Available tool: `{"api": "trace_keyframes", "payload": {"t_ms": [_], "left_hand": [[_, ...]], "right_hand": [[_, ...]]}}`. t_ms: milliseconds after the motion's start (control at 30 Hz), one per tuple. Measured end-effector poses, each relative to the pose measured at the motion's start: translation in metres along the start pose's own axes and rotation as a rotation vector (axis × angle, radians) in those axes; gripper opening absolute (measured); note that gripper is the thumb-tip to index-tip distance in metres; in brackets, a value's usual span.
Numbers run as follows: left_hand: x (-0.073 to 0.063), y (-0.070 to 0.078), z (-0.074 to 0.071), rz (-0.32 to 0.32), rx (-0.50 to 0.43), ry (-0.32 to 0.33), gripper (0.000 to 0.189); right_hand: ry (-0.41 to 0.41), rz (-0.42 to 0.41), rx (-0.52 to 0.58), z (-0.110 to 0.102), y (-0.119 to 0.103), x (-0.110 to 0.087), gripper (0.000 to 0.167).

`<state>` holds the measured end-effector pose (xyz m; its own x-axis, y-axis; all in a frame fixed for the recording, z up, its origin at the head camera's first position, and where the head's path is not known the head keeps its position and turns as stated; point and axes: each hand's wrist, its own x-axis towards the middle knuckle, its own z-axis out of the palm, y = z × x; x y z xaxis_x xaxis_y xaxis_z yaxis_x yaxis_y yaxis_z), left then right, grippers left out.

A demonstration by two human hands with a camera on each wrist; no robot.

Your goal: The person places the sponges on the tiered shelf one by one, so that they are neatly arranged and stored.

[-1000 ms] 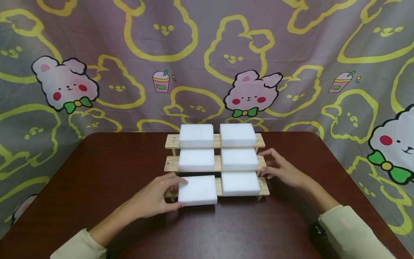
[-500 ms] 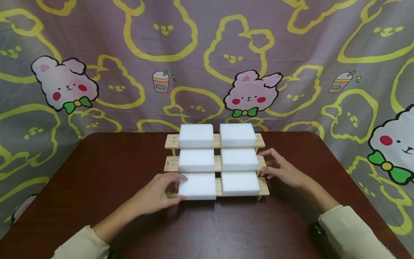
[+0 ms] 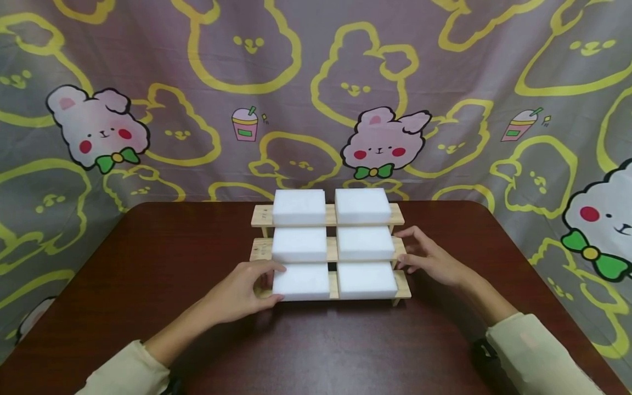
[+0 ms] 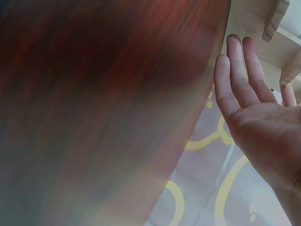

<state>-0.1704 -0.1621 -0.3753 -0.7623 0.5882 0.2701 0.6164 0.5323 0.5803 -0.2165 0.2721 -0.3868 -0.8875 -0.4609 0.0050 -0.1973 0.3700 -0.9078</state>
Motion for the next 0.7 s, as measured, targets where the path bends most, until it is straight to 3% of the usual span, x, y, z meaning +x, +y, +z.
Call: {"api": "trace_keyframes", "payload": {"t_ms": [700], "left_hand": [[0.0011,-0.0009,-0.0002,0.010,-0.007,-0.009,0.039]], "right_hand": [[0.004,0.007,-0.013,-0.0014,-0.0004,-0.0011,0.047]]}}
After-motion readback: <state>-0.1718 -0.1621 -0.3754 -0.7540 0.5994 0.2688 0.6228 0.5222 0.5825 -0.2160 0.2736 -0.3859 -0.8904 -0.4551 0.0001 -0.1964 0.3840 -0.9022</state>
